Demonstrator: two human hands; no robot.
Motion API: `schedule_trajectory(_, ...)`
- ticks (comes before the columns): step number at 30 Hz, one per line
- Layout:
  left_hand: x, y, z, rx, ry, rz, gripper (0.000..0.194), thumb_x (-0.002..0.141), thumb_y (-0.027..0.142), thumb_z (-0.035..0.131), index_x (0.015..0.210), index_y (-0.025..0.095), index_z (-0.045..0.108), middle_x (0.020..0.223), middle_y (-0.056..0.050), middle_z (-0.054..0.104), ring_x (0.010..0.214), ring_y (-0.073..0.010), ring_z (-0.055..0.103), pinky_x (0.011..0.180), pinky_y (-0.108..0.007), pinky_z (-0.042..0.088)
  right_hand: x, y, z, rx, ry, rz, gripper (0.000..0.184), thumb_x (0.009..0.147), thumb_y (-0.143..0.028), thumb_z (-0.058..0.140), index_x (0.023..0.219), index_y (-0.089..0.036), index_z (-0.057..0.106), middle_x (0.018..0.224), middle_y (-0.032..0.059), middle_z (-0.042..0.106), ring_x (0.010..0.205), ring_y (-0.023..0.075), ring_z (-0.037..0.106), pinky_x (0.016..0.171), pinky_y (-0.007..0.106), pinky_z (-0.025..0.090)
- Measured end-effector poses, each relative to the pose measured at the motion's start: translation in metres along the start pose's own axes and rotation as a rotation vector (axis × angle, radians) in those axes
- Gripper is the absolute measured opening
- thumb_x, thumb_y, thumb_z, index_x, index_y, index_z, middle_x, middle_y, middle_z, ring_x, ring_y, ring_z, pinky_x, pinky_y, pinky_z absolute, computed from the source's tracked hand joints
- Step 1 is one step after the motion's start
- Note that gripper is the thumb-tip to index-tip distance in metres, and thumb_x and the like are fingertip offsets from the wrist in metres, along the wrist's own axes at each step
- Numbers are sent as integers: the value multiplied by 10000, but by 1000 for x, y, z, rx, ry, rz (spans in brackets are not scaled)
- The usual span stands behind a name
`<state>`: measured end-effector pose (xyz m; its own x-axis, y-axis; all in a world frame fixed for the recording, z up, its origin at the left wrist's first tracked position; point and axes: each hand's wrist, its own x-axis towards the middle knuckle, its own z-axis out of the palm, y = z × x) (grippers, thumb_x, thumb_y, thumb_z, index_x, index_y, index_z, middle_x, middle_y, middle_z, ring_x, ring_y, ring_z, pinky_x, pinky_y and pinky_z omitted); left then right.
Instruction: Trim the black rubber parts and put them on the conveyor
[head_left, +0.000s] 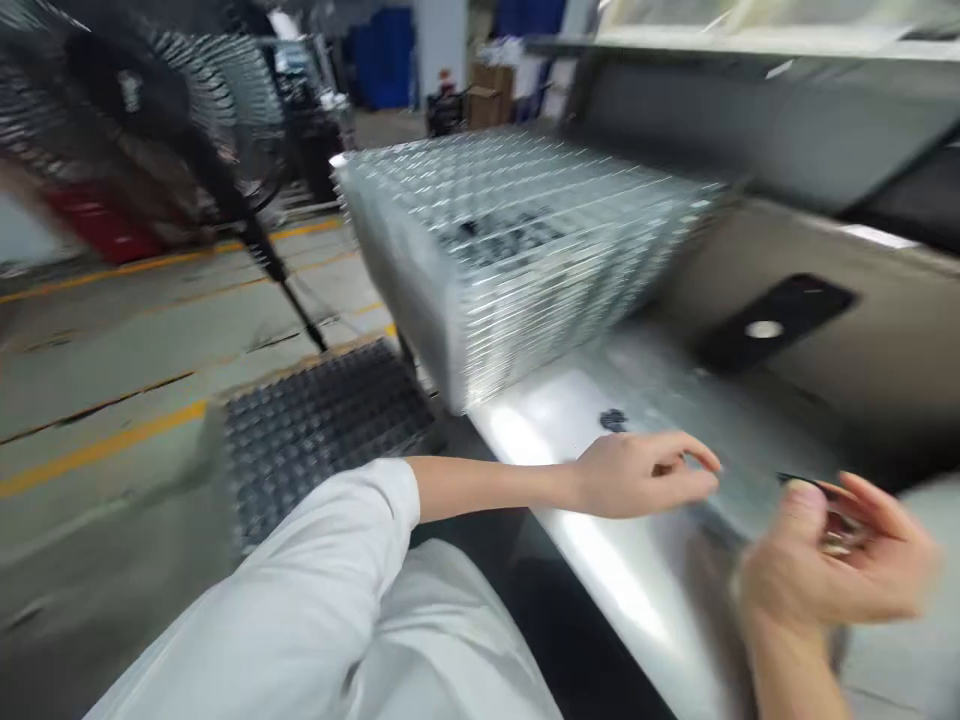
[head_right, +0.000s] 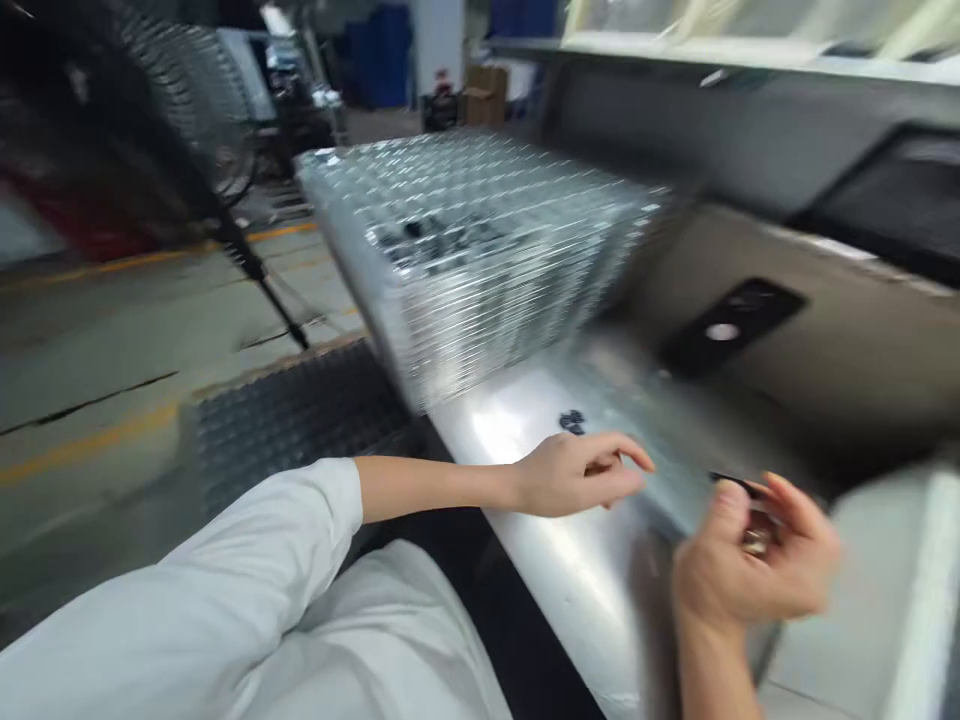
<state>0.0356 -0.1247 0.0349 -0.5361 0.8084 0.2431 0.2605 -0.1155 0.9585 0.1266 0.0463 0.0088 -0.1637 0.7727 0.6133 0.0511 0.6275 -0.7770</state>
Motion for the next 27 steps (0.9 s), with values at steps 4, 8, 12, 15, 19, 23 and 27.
schedule_trajectory(4,74,-5,51,-228,-95,-161,414,986,587,496,1063,191,590,666,57,608,518,-84,516,561,-215,423,14,-3,-13,-70,68,-128,499,893,-583,704,1154,-160,750,1015,148,716,634,201,551,594,374,405)
schedule_trajectory(8,105,-16,87,-377,-123,-175,389,973,570,514,958,183,548,593,71,539,449,-74,468,467,-191,368,12,2,-13,-87,55,-152,472,958,-571,661,1143,-144,739,1049,118,726,716,192,591,670,334,443)
schedule_trajectory(12,109,-23,94,-531,-130,-283,369,933,553,565,946,185,535,576,69,518,419,-89,475,414,-191,365,11,12,-12,-91,7,-88,398,972,-525,661,1139,-171,734,978,72,717,615,153,530,622,306,435)
schedule_trajectory(15,109,-30,86,-641,-122,-358,392,847,522,692,963,163,583,676,25,599,539,-121,585,478,-217,474,9,18,-10,-61,-54,-97,331,966,-468,676,1132,-186,725,974,59,704,658,167,562,670,319,477)
schedule_trajectory(19,107,-41,76,-796,-136,-404,491,721,499,835,990,134,647,819,-55,697,728,-166,673,618,-267,563,7,18,-7,-19,-116,-128,222,966,-360,695,1130,-211,723,1052,59,705,841,211,643,793,363,522)
schedule_trajectory(23,103,-43,74,-893,-113,-414,471,694,425,884,1000,114,707,900,-76,718,794,-160,679,688,-267,560,7,11,-7,24,-125,-173,135,972,-299,684,1065,-213,731,1085,74,688,977,239,644,792,373,519)
schedule_trajectory(27,104,-36,69,-967,-99,-416,341,733,295,853,1001,113,747,935,-67,715,792,-133,654,712,-254,543,4,5,-9,29,-136,-154,124,981,-280,674,1054,-210,746,1147,90,648,921,217,626,649,325,482)
